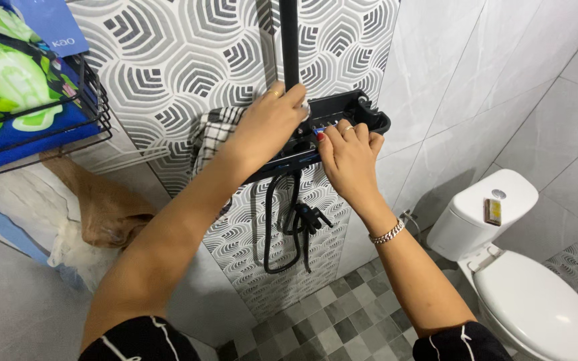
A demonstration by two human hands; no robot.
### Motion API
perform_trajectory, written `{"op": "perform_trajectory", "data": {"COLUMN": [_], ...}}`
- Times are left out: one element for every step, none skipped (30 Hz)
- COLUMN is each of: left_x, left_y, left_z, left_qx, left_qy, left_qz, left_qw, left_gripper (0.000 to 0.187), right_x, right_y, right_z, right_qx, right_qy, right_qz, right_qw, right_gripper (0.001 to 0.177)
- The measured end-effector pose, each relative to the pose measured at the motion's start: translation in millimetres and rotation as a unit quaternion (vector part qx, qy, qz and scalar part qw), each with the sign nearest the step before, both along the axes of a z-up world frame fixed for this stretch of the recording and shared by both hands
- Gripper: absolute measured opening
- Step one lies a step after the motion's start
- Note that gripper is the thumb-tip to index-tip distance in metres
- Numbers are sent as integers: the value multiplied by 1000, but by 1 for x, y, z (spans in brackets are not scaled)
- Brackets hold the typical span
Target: The person wipes a black wall-mounted shower shelf with a checkered cloth, removing and repositioning items such as a soap dish, brush, and packaged goods. The person also wipes the shower hose and surrounding wall area.
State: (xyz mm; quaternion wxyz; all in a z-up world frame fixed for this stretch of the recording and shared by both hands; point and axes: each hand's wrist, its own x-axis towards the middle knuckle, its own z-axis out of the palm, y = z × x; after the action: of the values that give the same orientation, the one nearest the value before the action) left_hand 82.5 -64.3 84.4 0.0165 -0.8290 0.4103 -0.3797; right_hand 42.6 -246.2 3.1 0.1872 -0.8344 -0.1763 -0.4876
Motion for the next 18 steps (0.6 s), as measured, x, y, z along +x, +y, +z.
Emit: {"op": "perform_trajectory", "data": {"left_x": [-3,-6,-8,-11,-11,-9,-7,-5,-6,-7,-8,-9,-10,-8,-4,0,3,4], "left_y": [8,17,26,36,43,47,48,51,55,56,57,57,56,54,49,43,38,33], "left_z": [0,0,0,1,1,0,-1,-1,-2,-3,-3,-4,-6,-5,-3,-1,-1,-3], "left_qx": [-3,-5,-11,-17,-23,-12,-2,9,-6,-20,-35,-76,-117,-158,-144,-130,-116,-86], "left_qy": [42,83,107,131,155,149,144,136,125,113,102,104,106,104,93,85,77,69], "left_qz": [-14,-30,-11,8,27,16,5,-5,-13,-24,-35,-52,-68,-86,-101,-115,-130,-122], "left_qw": [999,996,994,991,987,989,990,991,992,993,994,990,985,978,980,981,982,986], "left_gripper": [19,25,29,35,42,34,27,20,23,27,31,27,24,20,21,22,23,25], "right_x": [0,1,1,1,2,2,2,2,0,0,2,2,1,2,2,0,0,0], "right_y": [0,1,1,1,0,1,2,4,6,5,5,6,6,6,6,6,7,7], "right_z": [0,0,-1,-1,-1,-1,-1,-2,-3,-2,1,0,-1,0,1,0,0,0], "right_qx": [0,1,2,2,1,0,-2,-1,-1,0,2,4,6,5,5,4,4,3], "right_qy": [-6,-10,-13,-16,-13,-10,-6,-14,-23,-30,-28,-21,-15,-19,-23,-24,-29,-33], "right_qz": [3,5,6,8,1,-3,-8,-6,-4,-4,-7,-10,-13,-11,-9,-7,-6,-6], "right_qw": [1000,1000,1000,1000,1000,1000,1000,1000,1000,1000,1000,1000,1000,1000,1000,1000,1000,999], "right_gripper": [17,17,17,17,16,16,17,16,16,16,16,15,15,15,15,15,15,15]}}
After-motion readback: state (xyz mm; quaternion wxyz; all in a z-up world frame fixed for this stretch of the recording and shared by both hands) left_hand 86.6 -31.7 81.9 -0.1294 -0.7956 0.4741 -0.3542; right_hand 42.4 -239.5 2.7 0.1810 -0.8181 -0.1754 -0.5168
